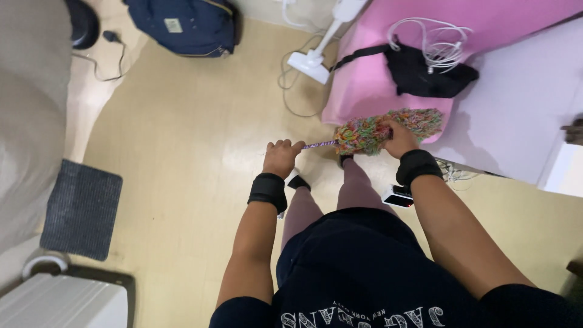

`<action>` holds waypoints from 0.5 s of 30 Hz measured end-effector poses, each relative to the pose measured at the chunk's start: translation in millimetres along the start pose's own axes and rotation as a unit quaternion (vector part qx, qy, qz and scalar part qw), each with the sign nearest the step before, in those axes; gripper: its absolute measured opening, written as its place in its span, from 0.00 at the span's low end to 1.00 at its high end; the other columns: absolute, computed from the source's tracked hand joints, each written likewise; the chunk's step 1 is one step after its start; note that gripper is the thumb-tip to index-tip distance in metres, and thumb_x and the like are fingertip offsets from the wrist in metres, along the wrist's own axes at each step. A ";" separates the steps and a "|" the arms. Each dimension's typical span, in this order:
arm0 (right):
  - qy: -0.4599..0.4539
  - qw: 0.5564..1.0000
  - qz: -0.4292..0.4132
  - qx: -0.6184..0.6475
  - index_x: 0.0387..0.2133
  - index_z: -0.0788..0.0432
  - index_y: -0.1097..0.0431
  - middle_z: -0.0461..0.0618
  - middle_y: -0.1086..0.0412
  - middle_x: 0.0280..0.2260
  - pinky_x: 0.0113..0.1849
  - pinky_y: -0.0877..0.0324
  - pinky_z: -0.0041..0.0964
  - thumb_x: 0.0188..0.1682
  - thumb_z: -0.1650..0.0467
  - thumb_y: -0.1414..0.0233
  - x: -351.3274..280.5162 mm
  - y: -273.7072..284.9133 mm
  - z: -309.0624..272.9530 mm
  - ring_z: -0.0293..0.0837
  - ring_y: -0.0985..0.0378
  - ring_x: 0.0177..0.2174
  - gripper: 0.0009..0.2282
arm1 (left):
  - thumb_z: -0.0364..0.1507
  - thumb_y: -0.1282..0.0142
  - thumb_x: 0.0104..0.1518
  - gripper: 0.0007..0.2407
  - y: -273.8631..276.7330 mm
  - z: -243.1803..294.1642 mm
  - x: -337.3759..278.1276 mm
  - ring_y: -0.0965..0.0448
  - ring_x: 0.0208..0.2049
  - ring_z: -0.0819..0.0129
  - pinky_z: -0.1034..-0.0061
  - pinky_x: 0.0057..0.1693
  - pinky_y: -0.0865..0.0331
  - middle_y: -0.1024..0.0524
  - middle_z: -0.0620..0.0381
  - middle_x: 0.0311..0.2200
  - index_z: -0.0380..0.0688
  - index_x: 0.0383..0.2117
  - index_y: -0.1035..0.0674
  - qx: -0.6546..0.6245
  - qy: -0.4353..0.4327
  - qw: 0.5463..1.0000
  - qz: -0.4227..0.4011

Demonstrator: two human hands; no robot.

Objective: The person folds a colorful reusable shopping bag and places it on a shelf. They then pick up a white handheld vacuum and a metal water bottle, placing them on a nearby table. Finally, they pick up a black bag with a white cable and a blue backpack, placing them on a pink chair.

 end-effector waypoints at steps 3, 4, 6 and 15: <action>-0.007 0.998 0.065 0.007 0.58 0.53 0.36 0.64 0.32 0.54 0.51 0.32 0.53 0.40 0.70 0.39 11.9 29.5 23.7 0.64 0.28 0.51 0.29 | 0.22 0.55 0.58 0.18 -11.4 21.0 32.8 0.23 0.43 0.57 0.57 0.48 0.34 0.23 0.55 0.34 0.63 0.50 0.21 0.013 -0.012 1.000 0.007; -0.011 0.998 0.066 0.007 0.58 0.53 0.36 0.64 0.32 0.54 0.51 0.32 0.53 0.40 0.70 0.39 19.3 40.7 28.1 0.64 0.28 0.51 0.29 | 0.22 0.55 0.58 0.18 -14.9 26.9 40.9 0.23 0.43 0.57 0.57 0.48 0.34 0.23 0.55 0.34 0.63 0.50 0.21 0.012 -0.014 1.000 0.005; -0.079 0.992 0.094 -0.035 0.61 0.50 0.37 0.64 0.32 0.54 0.52 0.33 0.55 0.44 0.71 0.42 43.0 68.4 39.3 0.66 0.28 0.51 0.27 | 0.22 0.55 0.59 0.18 -18.4 37.1 67.8 0.23 0.44 0.57 0.57 0.48 0.35 0.23 0.55 0.35 0.63 0.49 0.21 0.011 -0.007 1.000 0.011; -0.113 0.989 0.085 -0.032 0.53 0.50 0.31 0.59 0.27 0.46 0.49 0.30 0.53 0.45 0.69 0.41 128.7 116.6 133.1 0.62 0.25 0.49 0.20 | 0.20 0.53 0.55 0.19 -55.9 95.7 217.4 0.24 0.41 0.51 0.54 0.49 0.34 0.24 0.53 0.35 0.63 0.47 0.20 -0.014 -0.036 0.998 0.059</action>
Point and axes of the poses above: each hand's wrist, its own x-axis towards the middle knuckle, its own y-axis out of the back of the hand, z = x × y, the point moved 2 cm from there along x, towards the middle knuckle
